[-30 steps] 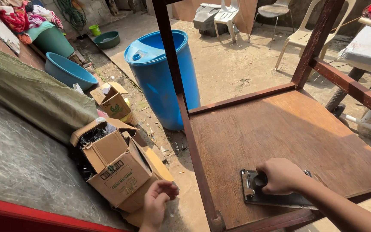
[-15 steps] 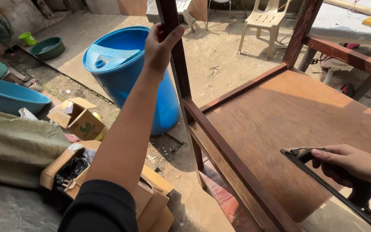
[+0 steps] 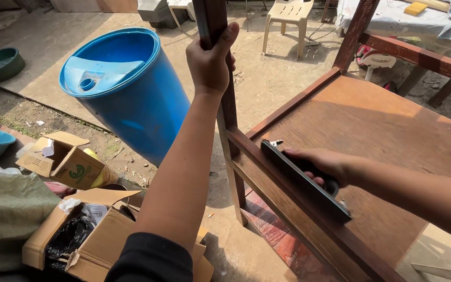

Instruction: Sanding a wooden chair using a manual hand sander.

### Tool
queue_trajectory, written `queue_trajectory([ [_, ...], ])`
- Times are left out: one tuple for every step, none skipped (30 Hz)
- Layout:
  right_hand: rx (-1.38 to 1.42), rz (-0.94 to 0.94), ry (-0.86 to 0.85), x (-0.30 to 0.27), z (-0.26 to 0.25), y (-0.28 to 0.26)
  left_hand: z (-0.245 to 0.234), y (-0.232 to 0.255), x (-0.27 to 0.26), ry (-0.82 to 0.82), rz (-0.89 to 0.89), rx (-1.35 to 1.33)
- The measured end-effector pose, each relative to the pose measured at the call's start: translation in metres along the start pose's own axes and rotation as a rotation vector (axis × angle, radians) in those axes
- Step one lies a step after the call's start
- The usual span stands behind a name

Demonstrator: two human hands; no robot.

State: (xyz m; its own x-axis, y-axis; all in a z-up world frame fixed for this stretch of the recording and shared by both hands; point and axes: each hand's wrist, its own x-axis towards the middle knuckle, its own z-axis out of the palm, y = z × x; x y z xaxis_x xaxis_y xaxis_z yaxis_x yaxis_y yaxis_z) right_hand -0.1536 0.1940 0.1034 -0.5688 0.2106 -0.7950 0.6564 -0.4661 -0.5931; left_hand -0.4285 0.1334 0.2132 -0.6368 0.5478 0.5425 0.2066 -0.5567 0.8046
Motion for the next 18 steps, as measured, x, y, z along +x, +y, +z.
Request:
queue_trajectory([
  [-0.018, -0.074, -0.081, 0.031, 0.004, -0.017, -0.002, 0.000, -0.007, 0.024, -0.005, 0.006],
  [-0.021, -0.091, -0.079, 0.035, 0.007, -0.031, 0.001, 0.001, -0.001, 0.018, 0.011, 0.005],
  [-0.010, -0.116, -0.072, 0.038, 0.010, -0.046, 0.004, 0.003, 0.006, 0.006, 0.031, 0.008],
  [0.000, -0.119, -0.071, 0.042, 0.016, -0.051, 0.002, 0.003, 0.003, 0.007, 0.032, 0.015],
  [-0.003, -0.113, -0.076, 0.030, 0.012, -0.042, -0.002, 0.004, 0.003, 0.013, 0.028, 0.019],
  [-0.064, -0.113, -0.095, 0.018, 0.006, -0.031, -0.001, 0.003, 0.003, 0.009, 0.018, 0.033],
  [-0.125, -0.113, -0.113, 0.005, -0.001, -0.020, -0.001, 0.001, 0.003, 0.004, 0.007, 0.047],
  [-0.124, -0.107, -0.111, -0.006, -0.006, -0.009, 0.000, 0.000, 0.002, 0.007, 0.002, 0.044],
  [-0.151, -0.017, -0.049, -0.019, -0.010, 0.002, 0.002, 0.000, 0.001, 0.019, 0.000, 0.045],
  [-0.176, 0.064, 0.008, -0.030, -0.013, 0.010, 0.003, 0.002, 0.003, 0.027, 0.005, 0.054],
  [-0.175, 0.062, 0.005, -0.021, -0.008, 0.002, 0.001, 0.001, 0.003, 0.026, 0.006, 0.058],
  [-0.169, 0.049, -0.002, -0.012, -0.004, -0.005, 0.001, -0.002, 0.002, 0.032, 0.021, 0.055],
  [-0.162, 0.036, -0.009, -0.004, 0.000, -0.012, 0.002, -0.003, 0.002, 0.038, 0.037, 0.052],
  [-0.160, 0.029, -0.010, 0.015, 0.003, -0.024, 0.002, -0.004, 0.005, 0.034, 0.042, 0.054],
  [-0.142, -0.006, -0.060, 0.033, 0.006, -0.035, 0.002, -0.004, 0.008, 0.030, 0.057, 0.054],
  [-0.130, -0.033, -0.108, 0.050, 0.009, -0.045, 0.001, -0.004, 0.007, 0.035, 0.068, 0.051],
  [-0.134, -0.030, -0.109, 0.044, 0.005, -0.042, 0.000, -0.004, 0.007, 0.040, 0.067, 0.051],
  [-0.107, -0.053, -0.100, 0.040, 0.004, -0.038, -0.002, -0.004, 0.006, 0.033, 0.070, 0.051],
])
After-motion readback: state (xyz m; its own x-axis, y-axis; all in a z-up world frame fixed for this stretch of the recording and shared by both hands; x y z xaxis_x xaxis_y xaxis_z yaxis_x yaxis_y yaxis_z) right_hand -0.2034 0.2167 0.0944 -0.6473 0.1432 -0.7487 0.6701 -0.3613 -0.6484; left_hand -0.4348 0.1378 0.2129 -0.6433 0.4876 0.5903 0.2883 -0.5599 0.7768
